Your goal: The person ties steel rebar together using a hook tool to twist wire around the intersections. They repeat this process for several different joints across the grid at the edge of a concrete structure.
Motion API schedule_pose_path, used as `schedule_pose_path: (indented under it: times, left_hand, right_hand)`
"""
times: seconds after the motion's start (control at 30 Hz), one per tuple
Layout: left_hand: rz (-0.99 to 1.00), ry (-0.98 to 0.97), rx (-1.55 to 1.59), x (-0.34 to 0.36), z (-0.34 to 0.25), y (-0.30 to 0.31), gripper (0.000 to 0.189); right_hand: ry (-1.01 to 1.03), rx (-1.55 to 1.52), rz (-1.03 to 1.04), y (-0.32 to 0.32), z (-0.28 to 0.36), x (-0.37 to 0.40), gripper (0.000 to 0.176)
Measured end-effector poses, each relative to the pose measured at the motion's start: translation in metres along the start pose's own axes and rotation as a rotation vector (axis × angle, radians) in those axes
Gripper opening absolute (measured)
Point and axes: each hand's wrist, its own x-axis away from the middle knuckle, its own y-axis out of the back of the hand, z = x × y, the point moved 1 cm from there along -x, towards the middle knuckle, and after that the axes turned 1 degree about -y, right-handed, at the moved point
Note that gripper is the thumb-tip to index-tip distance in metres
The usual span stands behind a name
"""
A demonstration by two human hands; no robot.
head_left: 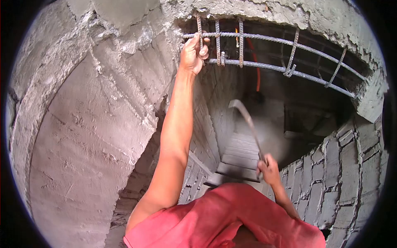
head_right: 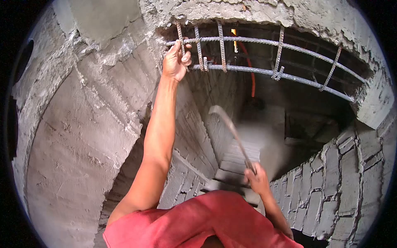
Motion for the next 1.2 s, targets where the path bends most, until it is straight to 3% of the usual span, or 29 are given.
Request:
schedule_pose_path:
  times: [0.1, 0.27, 0.73, 0.83, 0.97, 1.2]
  left_hand:
    - [-0.047, -0.005, -0.018, -0.001, 0.003, 0.0, 0.032]
    - [-0.07, -0.022, -0.063, 0.001, 0.002, -0.004, 0.032]
    - [-0.028, -0.016, -0.07, 0.002, 0.001, -0.002, 0.032]
    - [-0.03, -0.013, -0.07, 0.002, 0.0, -0.002, 0.032]
    - [-0.004, 0.006, -0.065, 0.001, 0.0, 0.0, 0.031]
    - [0.021, 0.064, -0.038, 0.004, -0.005, -0.004, 0.03]
  right_hand:
    - [0.122, -0.218, -0.075, -0.014, 0.069, -0.048, 0.027]
    - [0.238, -0.261, -0.088, -0.031, 0.137, -0.102, 0.035]
    - [0.164, -0.205, -0.035, -0.022, 0.157, -0.148, 0.037]
    - [0.033, -0.326, 0.092, -0.009, 0.161, -0.152, 0.034]
    - [-0.076, -0.247, 0.226, 0.027, 0.17, -0.161, 0.037]
    - [0.049, 0.247, 0.321, 0.102, 0.216, -0.189, 0.044]
